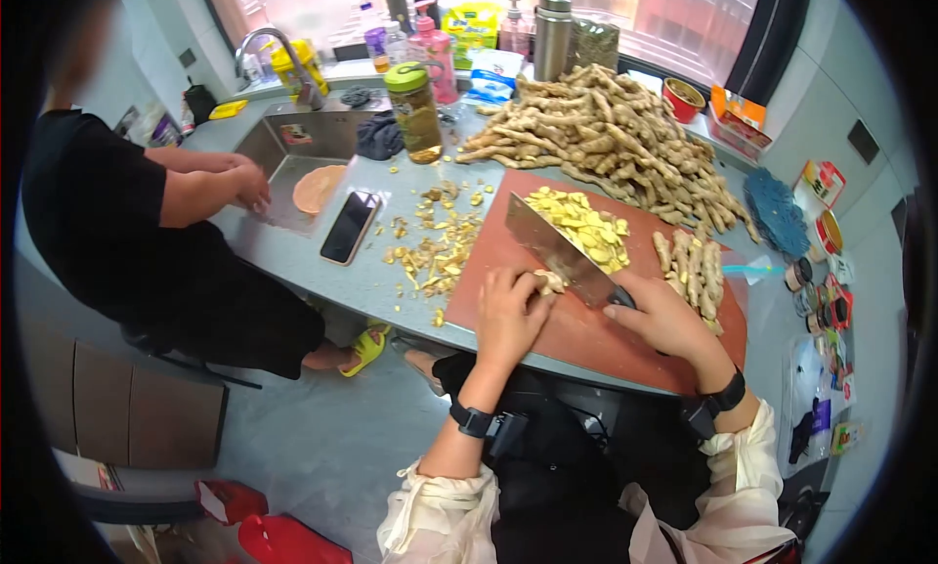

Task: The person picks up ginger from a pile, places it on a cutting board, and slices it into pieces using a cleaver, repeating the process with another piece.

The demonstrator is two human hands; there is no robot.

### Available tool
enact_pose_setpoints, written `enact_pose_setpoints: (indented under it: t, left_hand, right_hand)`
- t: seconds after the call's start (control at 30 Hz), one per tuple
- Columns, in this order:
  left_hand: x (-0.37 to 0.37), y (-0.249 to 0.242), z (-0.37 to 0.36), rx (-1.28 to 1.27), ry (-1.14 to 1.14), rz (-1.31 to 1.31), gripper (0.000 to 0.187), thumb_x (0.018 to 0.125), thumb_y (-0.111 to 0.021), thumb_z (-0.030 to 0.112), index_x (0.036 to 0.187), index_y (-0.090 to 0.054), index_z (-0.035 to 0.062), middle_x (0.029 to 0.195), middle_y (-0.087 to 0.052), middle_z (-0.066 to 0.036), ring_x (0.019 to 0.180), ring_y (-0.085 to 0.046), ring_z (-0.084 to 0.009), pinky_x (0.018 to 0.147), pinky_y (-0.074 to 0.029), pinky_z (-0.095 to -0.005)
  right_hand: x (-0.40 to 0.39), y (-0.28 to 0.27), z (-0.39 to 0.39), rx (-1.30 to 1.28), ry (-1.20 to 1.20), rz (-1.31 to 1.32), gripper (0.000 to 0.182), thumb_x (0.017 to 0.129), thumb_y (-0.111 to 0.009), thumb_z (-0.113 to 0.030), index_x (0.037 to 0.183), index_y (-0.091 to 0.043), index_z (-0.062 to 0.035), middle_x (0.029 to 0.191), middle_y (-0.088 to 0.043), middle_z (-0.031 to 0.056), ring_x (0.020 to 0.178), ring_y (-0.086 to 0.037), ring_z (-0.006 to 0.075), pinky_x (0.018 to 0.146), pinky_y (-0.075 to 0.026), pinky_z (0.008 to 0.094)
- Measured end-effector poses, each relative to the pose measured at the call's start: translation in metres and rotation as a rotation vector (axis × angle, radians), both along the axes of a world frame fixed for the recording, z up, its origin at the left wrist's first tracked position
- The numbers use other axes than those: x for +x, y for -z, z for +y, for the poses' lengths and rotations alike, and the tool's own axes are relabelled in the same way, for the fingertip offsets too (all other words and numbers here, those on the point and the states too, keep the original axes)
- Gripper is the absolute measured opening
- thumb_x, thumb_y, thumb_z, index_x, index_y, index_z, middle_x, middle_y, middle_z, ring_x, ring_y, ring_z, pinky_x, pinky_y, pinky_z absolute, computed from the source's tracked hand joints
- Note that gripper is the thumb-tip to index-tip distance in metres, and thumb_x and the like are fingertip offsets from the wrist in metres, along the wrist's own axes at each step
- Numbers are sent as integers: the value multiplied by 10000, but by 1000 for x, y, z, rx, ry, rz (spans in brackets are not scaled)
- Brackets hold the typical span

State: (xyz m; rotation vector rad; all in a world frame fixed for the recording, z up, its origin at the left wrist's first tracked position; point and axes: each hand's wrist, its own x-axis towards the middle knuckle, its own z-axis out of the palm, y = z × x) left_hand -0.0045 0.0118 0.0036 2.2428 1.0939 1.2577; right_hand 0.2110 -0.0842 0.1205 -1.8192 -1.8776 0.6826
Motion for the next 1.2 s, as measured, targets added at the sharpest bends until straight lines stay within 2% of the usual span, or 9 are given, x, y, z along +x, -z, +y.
enact_pose_setpoints:
  t: [0.1, 0.33, 0.4, 0.73, 0.8, 0.93, 1.0, 1.2]
  left_hand:
    - [-1, -2, -1, -33, 14, 12, 223, 821, -831, 205, 1001, -744, 107, 1127, -664, -61, 1093, -585, -313, 943, -489, -443]
    - [-1, -4, -2, -58, 23, 18, 233, 827, -822, 205, 1027, -742, 118, 1170, -657, -42, 1154, -584, -299, 959, -473, -444]
    - [0, -4, -2, -35, 13, 44, 232, 827, -821, 199, 1031, -745, 117, 1181, -652, -42, 1166, -580, -298, 967, -470, -441]
    - [0, -7, -2, -12, 34, 65, 257, 820, -829, 190, 1040, -739, 92, 1198, -655, -53, 1167, -556, -332, 999, -480, -459]
    - [1, -9, -3, -18, 31, 71, 262, 815, -831, 182, 1042, -739, 91, 1200, -659, -52, 1171, -556, -335, 1003, -482, -459]
    - [2, -9, -3, -18, 31, 70, 259, 813, -832, 175, 1039, -740, 90, 1193, -663, -53, 1170, -556, -335, 1001, -483, -458]
    - [2, -10, -2, -8, 32, 64, 247, 810, -834, 163, 1026, -741, 87, 1185, -667, -57, 1167, -554, -337, 998, -485, -454]
    - [4, -8, -2, 21, 29, 50, 241, 802, -837, 145, 1014, -740, 83, 1178, -671, -66, 1132, -567, -339, 980, -496, -452]
  right_hand:
    - [2, 5, 1, 33, -46, -62, 320, 964, -705, -272, 1113, -584, -16, 933, -689, 279, 919, -654, 491, 796, -490, 571]
    - [2, -2, 5, -21, -32, -63, 330, 965, -698, -276, 1135, -583, -18, 926, -679, 282, 934, -653, 492, 804, -488, 578]
    - [2, -2, 7, -82, -42, -101, 392, 963, -709, -218, 1266, -599, 4, 1035, -690, 266, 980, -664, 460, 859, -506, 514]
    - [4, 1, 15, -162, -53, -165, 382, 978, -687, -225, 1258, -569, 5, 1048, -683, 282, 997, -659, 479, 870, -505, 536]
    - [5, 5, 17, -101, -68, -164, 342, 987, -663, -288, 1135, -545, -3, 963, -683, 297, 941, -661, 499, 822, -505, 586]
    - [-2, 4, 23, -91, -80, -198, 328, 990, -655, -277, 1128, -540, -2, 942, -688, 290, 923, -667, 504, 801, -513, 585]
    - [-11, 2, 28, -167, -53, -254, 341, 987, -670, -253, 1189, -559, -1, 981, -695, 278, 945, -670, 485, 815, -512, 557]
    - [-21, 8, 30, -123, -10, -187, 332, 980, -674, -243, 1157, -542, 5, 962, -690, 291, 939, -666, 497, 809, -513, 568]
